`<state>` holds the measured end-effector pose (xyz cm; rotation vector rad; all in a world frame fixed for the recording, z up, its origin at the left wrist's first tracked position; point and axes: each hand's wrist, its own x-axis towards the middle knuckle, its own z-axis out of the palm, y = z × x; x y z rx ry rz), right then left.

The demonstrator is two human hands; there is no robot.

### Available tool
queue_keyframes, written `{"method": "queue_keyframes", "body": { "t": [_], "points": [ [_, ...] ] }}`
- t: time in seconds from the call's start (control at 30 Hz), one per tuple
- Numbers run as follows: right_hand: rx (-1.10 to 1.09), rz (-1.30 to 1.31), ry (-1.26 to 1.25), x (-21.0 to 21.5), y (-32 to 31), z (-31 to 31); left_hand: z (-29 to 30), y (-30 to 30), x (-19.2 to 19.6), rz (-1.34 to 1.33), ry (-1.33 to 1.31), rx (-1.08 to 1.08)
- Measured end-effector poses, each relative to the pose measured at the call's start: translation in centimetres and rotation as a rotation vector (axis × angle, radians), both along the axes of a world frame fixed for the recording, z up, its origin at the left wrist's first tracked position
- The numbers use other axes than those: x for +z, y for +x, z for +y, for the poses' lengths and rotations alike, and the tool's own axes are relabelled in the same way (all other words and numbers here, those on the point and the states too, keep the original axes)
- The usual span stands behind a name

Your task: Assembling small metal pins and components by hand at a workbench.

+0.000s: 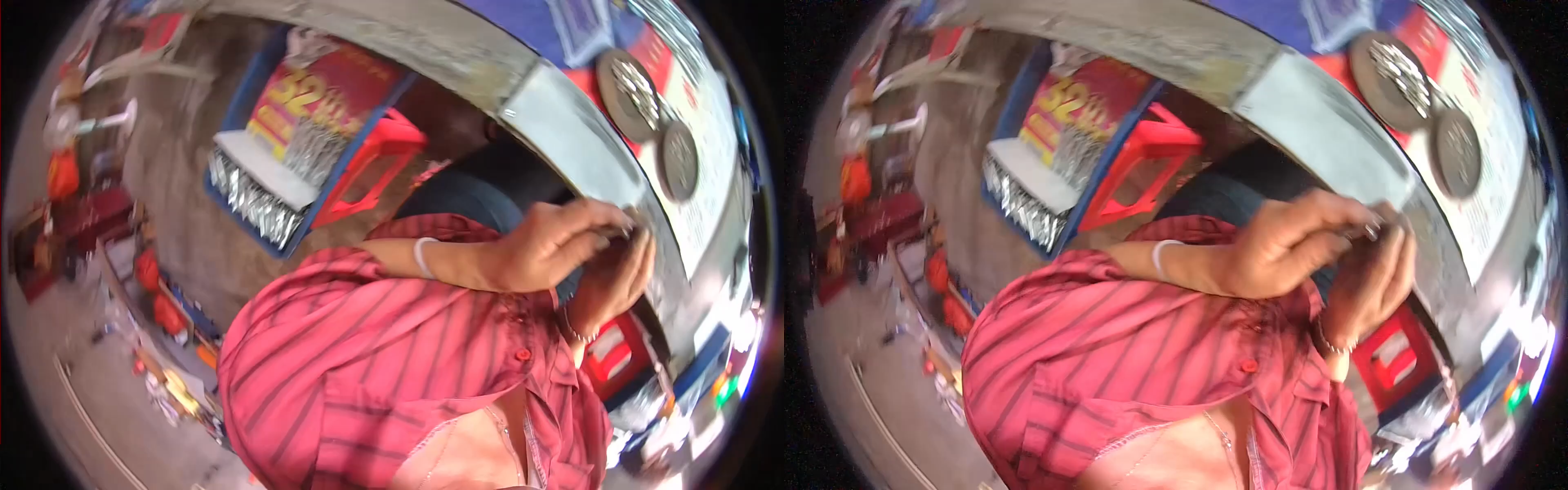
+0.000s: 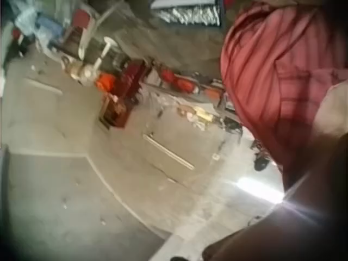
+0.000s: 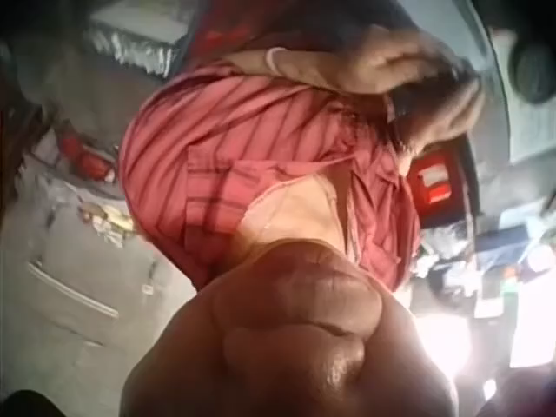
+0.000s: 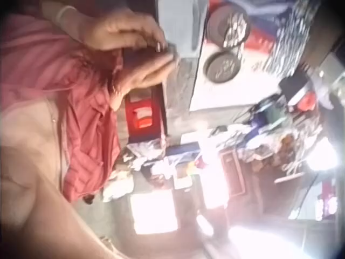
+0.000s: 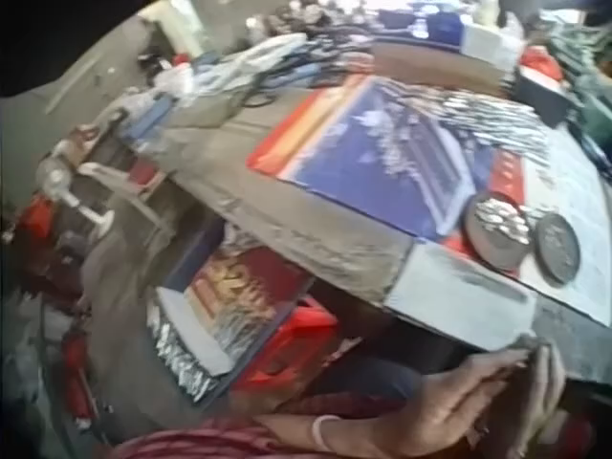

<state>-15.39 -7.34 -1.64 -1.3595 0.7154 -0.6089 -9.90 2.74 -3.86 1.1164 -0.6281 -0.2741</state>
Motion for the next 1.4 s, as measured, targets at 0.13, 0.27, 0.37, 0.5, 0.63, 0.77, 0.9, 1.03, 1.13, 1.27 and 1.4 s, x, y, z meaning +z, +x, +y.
{"method": "queue_keyframes", "body": {
  "t": [0.13,0.27,0.37,0.5,0.63,0.77,0.9,1.03,1.13,1.27,1.4],
  "points": [
    [0.392,-0.049,-0.709,-0.3,0.8,-0.1,1.3,0.7,-0.8,0.104,0.033,-0.031],
    [0.261,-0.100,-0.712,-2.3,1.6,1.0,2.2,0.9,-0.7,0.281,0.088,-0.147],
    [0.195,-0.050,-0.973,-3.4,1.6,1.2,1.4,0.7,-1.6,0.270,0.142,-0.129],
    [0.229,0.036,-0.721,-2.7,1.1,1.1,0.5,0.6,-2.0,0.146,0.078,-0.057],
    [0.243,-0.150,-0.159,-1.3,0.7,-0.4,1.5,-0.3,-0.3,0.382,0.089,-0.163],
    [0.235,-0.188,-0.721,-1.8,1.4,-0.4,1.3,0.2,-0.8,0.017,0.085,-0.017],
    [0.161,-0.063,-0.878,-1.7,1.1,1.5,1.5,0.4,-0.8,-0.061,0.022,0.022],
    [0.147,0.042,-0.567,-1.4,0.7,2.7,2.5,0.3,-0.9,-0.041,0.044,0.015],
    [0.334,0.021,-0.106,-0.2,1.0,1.6,5.1,0.4,-0.8,-0.017,0.157,-0.025],
    [0.508,-0.104,-0.380,-0.3,1.1,0.5,12.0,3.9,-2.3,0.105,0.582,0.312],
    [0.594,-0.032,-0.556,-0.9,1.3,-0.3,22.1,7.9,-6.1,-0.225,1.115,0.554]
  ]
}}
